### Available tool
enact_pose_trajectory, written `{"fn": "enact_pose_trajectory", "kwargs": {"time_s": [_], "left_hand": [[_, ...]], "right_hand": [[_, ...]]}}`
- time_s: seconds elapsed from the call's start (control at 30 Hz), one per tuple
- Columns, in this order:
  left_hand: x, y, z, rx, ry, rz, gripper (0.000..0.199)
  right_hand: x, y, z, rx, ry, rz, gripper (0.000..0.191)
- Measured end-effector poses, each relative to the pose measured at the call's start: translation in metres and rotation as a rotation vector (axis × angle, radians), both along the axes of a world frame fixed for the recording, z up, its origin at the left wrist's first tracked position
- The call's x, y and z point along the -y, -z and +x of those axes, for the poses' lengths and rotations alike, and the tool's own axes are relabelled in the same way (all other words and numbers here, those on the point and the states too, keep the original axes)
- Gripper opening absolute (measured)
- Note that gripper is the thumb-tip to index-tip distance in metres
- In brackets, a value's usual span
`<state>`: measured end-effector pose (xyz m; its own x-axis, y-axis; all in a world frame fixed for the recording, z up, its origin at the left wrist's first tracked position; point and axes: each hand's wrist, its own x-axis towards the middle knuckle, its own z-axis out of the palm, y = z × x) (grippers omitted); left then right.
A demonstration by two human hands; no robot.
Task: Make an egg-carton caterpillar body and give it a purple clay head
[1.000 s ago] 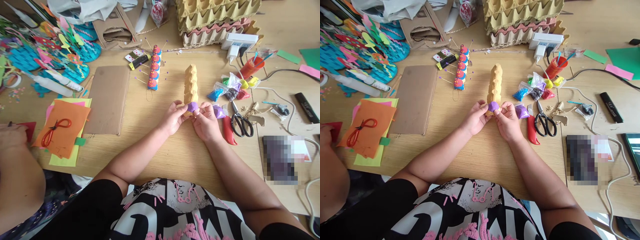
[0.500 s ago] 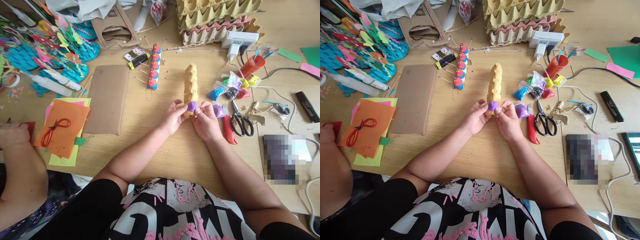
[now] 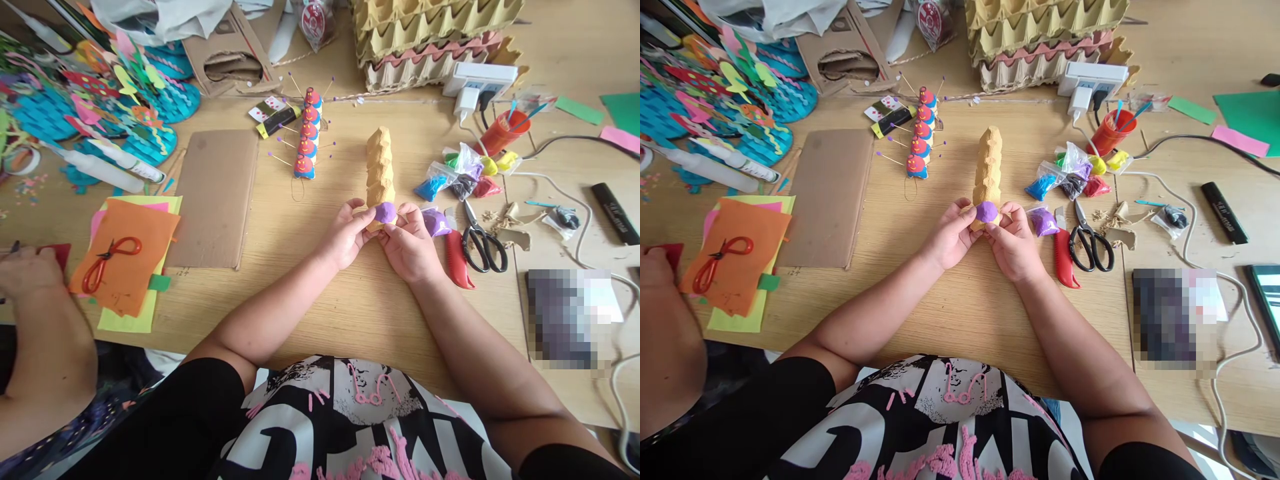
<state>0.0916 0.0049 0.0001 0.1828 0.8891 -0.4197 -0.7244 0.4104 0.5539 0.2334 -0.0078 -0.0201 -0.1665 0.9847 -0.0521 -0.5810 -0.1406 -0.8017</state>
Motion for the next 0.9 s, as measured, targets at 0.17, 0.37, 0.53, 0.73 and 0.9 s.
{"fn": "enact_pose_trajectory", "kwargs": {"time_s": [0.17, 0.37, 0.53, 0.73, 0.9], "left_hand": [[0.0004, -0.0001, 0.0004, -0.020, 0.002, 0.011, 0.040], [0.0006, -0.0007, 0.0010, -0.035, 0.011, 0.041, 0.040], [0.0005, -0.0012, 0.0009, -0.021, 0.002, 0.031, 0.038], [0.0004, -0.0015, 0.0006, -0.019, 0.002, 0.017, 0.039], [0.0005, -0.0007, 0.0004, -0.027, 0.006, 0.016, 0.042]], "right_hand": [[-0.0001, 0.0002, -0.0001, -0.035, 0.008, -0.024, 0.048], [-0.0002, 0.0008, 0.0004, -0.019, 0.006, -0.021, 0.046], [0.0001, -0.0007, 0.0007, -0.014, 0.008, -0.046, 0.045], [0.0001, 0.0007, 0.0021, -0.010, -0.001, -0.034, 0.041], [-0.0002, 0.0021, 0.0025, 0.013, 0.009, -0.037, 0.042]]}}
